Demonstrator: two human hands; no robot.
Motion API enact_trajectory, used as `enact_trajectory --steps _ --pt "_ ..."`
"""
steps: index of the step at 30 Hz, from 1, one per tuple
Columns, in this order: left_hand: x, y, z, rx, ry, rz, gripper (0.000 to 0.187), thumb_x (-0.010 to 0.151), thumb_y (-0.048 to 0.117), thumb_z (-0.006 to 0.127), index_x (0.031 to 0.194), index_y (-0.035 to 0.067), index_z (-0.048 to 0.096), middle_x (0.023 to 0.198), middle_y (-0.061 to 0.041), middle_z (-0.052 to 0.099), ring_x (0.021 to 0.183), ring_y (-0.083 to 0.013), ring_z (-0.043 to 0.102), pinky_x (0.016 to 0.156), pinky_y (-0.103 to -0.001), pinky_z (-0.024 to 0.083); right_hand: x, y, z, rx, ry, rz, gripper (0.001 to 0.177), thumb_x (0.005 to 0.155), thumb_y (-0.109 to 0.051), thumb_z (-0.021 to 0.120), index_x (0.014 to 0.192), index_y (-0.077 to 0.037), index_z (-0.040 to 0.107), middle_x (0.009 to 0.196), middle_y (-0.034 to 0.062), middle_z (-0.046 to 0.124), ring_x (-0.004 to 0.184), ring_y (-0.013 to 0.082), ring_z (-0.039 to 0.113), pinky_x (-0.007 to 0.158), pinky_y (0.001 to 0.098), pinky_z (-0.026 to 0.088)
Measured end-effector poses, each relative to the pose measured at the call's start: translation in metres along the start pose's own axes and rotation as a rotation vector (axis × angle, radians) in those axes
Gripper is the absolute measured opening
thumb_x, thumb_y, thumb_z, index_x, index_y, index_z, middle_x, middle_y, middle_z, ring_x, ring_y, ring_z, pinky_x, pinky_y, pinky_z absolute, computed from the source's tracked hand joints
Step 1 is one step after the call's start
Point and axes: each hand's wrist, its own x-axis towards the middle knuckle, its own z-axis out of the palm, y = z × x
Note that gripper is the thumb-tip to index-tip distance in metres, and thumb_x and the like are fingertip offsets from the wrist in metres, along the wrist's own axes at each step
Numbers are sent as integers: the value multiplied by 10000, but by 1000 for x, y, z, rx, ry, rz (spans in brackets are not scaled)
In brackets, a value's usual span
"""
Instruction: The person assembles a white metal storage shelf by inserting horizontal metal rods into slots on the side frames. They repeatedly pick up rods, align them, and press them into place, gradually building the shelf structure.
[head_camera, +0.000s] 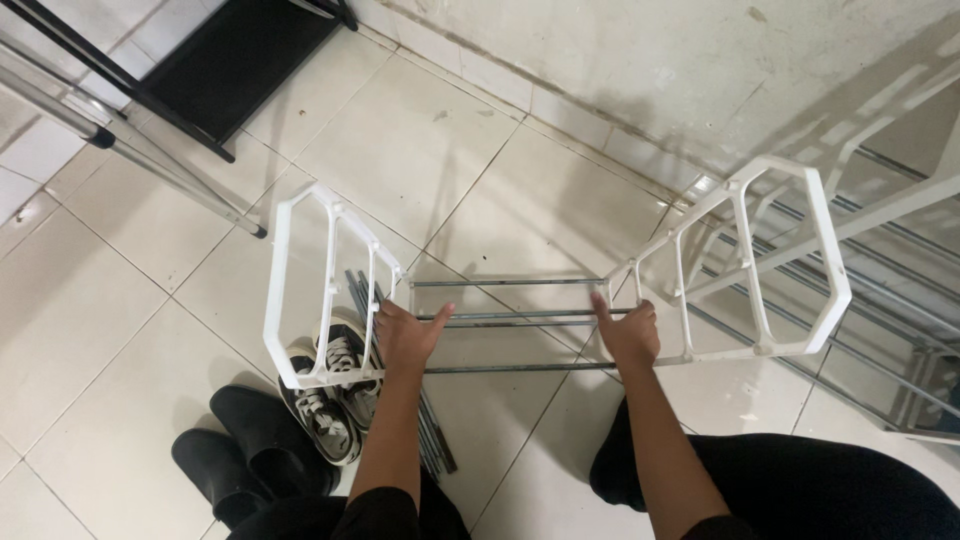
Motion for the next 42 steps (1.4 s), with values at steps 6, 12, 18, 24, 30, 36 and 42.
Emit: enact_trajectory --steps 6,12,18,24,30,36,42 --pt "0 -1 3 -34 -4 9 1365 615 846 760 1406 -177 321 1325 -373 519 1223 -463 595 990 -473 545 25 9 5 133 -47 123 612 895 -543 643 1235 -36 595 1184 213 707 1124 393 675 970 508 518" --pt "-3 6 -5 -64 -26 -3 1353 648 794 785 1436 -182 278 1357 -377 485 1240 -467 570 992 -470 539 29 13 11 100 -13 105 382 919 -358 574 1110 -33 638 1096 237 727 1051 431 692 931 529 526" --pt "-6 9 -7 -84 -47 -35 1346 673 753 799 1474 -172 236 1407 -378 445 1291 -466 530 1042 -464 505 27 12 12 46 -2 46 372 955 -340 530 1091 -8 628 1075 275 720 1012 463 690 916 555 525" --pt "-3 10 -5 -85 -42 -22 1360 683 759 809 1477 -172 216 1444 -407 389 1350 -482 463 1071 -478 468 28 12 11 -2 -24 38 379 1005 -341 496 1144 -9 616 1118 273 722 1041 452 688 937 549 515" --pt "15 2 15 12 40 -7 1348 708 844 723 1474 -149 230 1447 -420 389 1360 -537 436 1103 -547 421 3 0 22 -106 276 -305 892 970 -574 543 1535 97 378 1330 353 514 1155 483 572 954 538 473" --pt "34 -12 25 116 40 -135 1441 704 920 619 1480 -227 222 1369 -375 472 1224 -450 554 1012 -496 490 -12 -34 15 -286 133 -434 810 834 -771 587 1255 -82 650 1287 303 510 1179 457 513 989 530 447" --pt "37 -12 23 130 111 -59 1302 678 922 661 1281 -209 429 1250 -296 559 1179 -411 573 1022 -464 474 -7 -34 4 -288 88 -441 876 835 -827 579 1161 -21 681 1230 300 535 1140 452 548 954 523 486"
